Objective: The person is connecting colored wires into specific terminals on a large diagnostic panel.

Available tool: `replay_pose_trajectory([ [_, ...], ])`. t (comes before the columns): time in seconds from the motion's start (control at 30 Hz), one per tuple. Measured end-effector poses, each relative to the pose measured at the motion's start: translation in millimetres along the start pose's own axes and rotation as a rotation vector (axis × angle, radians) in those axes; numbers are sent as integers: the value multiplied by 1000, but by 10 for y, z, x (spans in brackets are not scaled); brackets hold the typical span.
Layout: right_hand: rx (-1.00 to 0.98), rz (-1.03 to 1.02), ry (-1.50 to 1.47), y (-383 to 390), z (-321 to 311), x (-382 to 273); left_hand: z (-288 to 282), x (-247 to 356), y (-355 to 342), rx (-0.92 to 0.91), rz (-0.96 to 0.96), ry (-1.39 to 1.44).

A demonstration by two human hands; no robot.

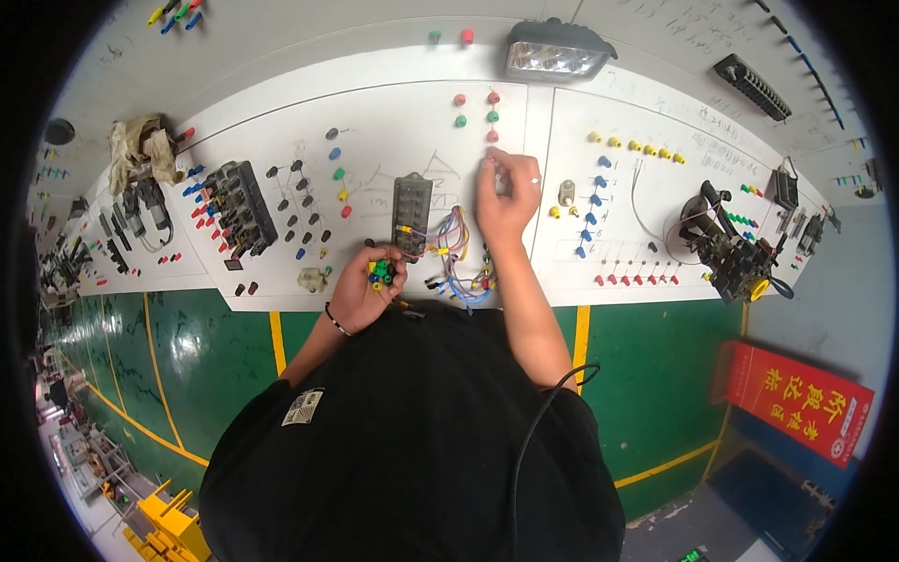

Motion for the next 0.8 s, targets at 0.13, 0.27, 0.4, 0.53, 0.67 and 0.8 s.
replay_pose_trajectory([
  [0.13,1,41,65,4,-2,7,8,17,2,2,11,-13],
  [0.27,12,38,3,3,-2,6,1,4,10,35,-1,-6],
  [0.4,-6,7,51,12,5,-3,18,9,19,25,28,-19],
  [0.53,2,104,25,18,-8,29,27,2,31,19,-8,5],
  [0.67,-5,-52,7,19,-1,-43,26,-15,35,27,18,-7],
  [0.8,6,69,31,23,-2,36,20,-3,35,43,9,1],
])
Point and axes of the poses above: each hand's wrist, its own y-axis away from the middle knuckle, its own z-axis out of the palm, x = y × z, the point moved 5 cm from there along -y, towards the middle knuckle, and after that the axes turned 8 degrees about x, right-handed, at the moved point
